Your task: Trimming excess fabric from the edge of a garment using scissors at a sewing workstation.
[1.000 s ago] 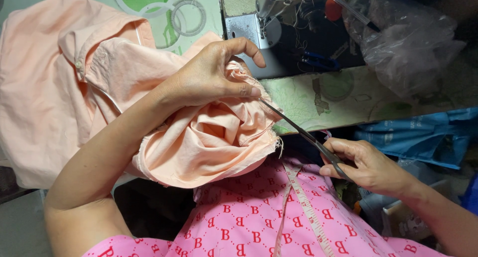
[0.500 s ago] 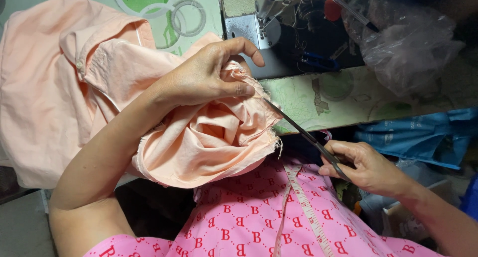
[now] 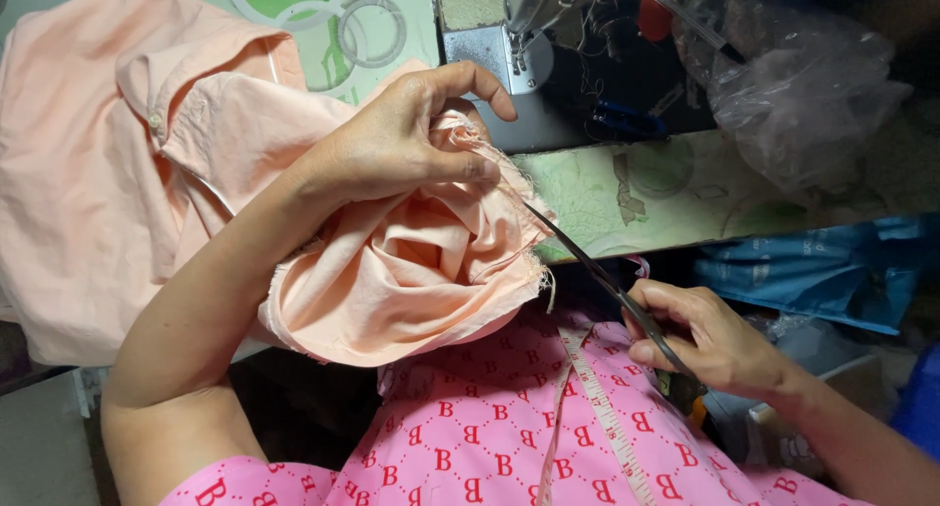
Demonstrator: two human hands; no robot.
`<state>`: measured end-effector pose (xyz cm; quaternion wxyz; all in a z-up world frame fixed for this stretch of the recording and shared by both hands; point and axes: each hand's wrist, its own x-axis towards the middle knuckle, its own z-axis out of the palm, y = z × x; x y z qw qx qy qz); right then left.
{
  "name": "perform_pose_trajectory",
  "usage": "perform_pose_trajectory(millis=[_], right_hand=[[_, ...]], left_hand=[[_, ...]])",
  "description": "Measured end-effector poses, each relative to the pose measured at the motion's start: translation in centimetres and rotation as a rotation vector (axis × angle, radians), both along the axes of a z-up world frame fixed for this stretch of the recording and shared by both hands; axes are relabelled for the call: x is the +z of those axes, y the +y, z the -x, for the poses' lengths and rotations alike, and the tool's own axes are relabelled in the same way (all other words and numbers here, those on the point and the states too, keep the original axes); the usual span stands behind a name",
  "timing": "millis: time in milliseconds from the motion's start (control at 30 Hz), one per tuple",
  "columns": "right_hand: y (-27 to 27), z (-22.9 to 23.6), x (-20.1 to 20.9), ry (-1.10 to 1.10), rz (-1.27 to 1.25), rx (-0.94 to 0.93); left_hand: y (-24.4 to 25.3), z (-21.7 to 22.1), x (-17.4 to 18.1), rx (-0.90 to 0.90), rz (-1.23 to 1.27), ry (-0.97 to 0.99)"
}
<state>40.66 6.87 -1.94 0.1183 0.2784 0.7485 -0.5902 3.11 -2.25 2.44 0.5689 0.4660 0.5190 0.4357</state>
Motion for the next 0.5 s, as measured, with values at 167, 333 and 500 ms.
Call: perform_pose_trajectory(millis=[167, 333, 500], right_hand=[[-0.5, -0.2, -0.2, -0.016, -0.037, -0.047], [-0.4, 0.4, 0.2, -0.018, -0.099, -0.019], [0.0, 1.7, 0.8, -0.081, 0.000, -0.063]], left_hand=[[0.0, 0.0, 0.0, -0.008, 0.001, -0.023], [0.0, -0.1, 0.2, -0.021, -0.011, -0.028], [0.0, 0.1, -0.1, -0.028, -0.063, 0.017]])
